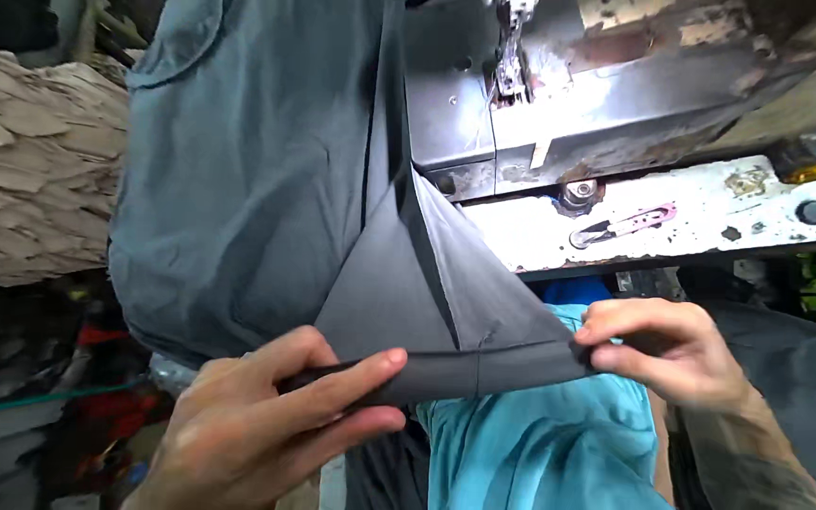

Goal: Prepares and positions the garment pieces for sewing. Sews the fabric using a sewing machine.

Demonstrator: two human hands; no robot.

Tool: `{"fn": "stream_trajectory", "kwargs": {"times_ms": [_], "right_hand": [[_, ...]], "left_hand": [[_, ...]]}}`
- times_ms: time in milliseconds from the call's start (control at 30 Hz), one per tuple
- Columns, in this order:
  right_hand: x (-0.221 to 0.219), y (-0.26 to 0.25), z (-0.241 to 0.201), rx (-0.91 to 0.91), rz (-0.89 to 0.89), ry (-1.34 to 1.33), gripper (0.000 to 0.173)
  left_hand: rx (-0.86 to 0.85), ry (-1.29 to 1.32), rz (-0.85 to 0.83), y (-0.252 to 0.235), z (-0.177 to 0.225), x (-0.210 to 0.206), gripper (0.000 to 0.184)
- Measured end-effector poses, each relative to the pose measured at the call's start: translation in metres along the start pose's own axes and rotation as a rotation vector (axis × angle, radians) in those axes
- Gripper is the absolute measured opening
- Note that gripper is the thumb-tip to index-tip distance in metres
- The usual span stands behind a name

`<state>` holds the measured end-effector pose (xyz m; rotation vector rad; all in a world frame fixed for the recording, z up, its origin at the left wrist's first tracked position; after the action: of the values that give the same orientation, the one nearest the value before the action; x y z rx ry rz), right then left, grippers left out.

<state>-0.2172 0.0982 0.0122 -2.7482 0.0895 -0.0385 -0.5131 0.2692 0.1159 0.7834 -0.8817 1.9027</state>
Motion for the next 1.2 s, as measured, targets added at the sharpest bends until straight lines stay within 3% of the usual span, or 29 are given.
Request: {"fn": "stream_trajectory", "kwargs": {"times_ms": [100, 200, 300, 333, 400, 500, 567, 633, 800, 933, 1033, 1100, 1133, 1200], "right_hand": [[-0.002, -0.007, -0.019, 0.173, 0.039, 0.42, 0.029], [-0.009, -0.017, -0.022, 0.227, 0.155, 0.604, 0.02], [-0.015, -0.048, -0.004, 0.241, 0.181, 0.492, 0.016], [-0.018, -0.058, 0.002, 0.21, 0.172, 0.396, 0.016], [-0.024, -0.072, 0.011, 0.083, 0.203, 0.145, 0.017], [-0.034, -0.074, 0.041, -0.215, 0.427, -0.153, 0.01], [-0.033, -0.078, 0.059, -0.318, 0.554, -0.166, 0.008], [-0.028, -0.089, 0.07, -0.342, 0.63, -0.088, 0.009], [-0.021, -0.102, 0.076, -0.341, 0.654, -0.16, 0.011], [-0.014, -0.1, 0.08, -0.355, 0.595, -0.105, 0.015], [-0.008, -0.101, 0.076, -0.343, 0.511, -0.014, 0.019], [-0.012, -0.103, 0.078, -0.288, 0.515, -0.05, 0.02], [-0.013, -0.106, 0.079, -0.246, 0.541, -0.079, 0.019], [-0.016, -0.113, 0.077, -0.197, 0.592, -0.102, 0.019]], "left_hand": [[-0.068, -0.238, -0.005, -0.001, 0.004, 0.014, 0.032], [-0.035, -0.206, 0.07, -0.004, -0.003, 0.026, 0.02], [0.169, 0.014, 0.135, -0.038, -0.016, 0.03, 0.023], [0.233, -0.012, 0.189, -0.06, -0.013, 0.028, 0.028], [0.202, -0.135, 0.238, -0.11, -0.023, 0.025, 0.037], [0.033, -0.284, 0.136, -0.181, -0.078, -0.003, 0.042], [0.156, -0.251, 0.098, -0.232, -0.085, -0.04, 0.028], [0.282, -0.231, 0.04, -0.272, -0.093, -0.065, 0.034], [0.225, -0.201, 0.068, -0.291, -0.123, -0.078, 0.051], [0.271, -0.226, 0.161, -0.288, -0.094, -0.074, 0.046], [0.118, -0.199, 0.395, -0.233, -0.086, -0.037, 0.042], [0.122, -0.187, 0.599, -0.131, -0.077, -0.022, 0.043], [0.214, -0.198, 0.688, -0.072, -0.069, -0.032, 0.045], [0.543, -0.218, 0.825, 0.029, -0.069, -0.091, 0.057]]}}
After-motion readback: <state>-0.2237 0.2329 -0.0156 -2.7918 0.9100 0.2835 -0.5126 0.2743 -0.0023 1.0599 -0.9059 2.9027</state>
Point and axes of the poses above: each hand's wrist, its own y-axis away from the middle knuckle, its own x-axis out of the back of the hand, z = x × y, the point moved 2 cm from there along -y, towards the middle knuckle, and after that the axes turned 2 degrees about y, right-handed, at the moved point
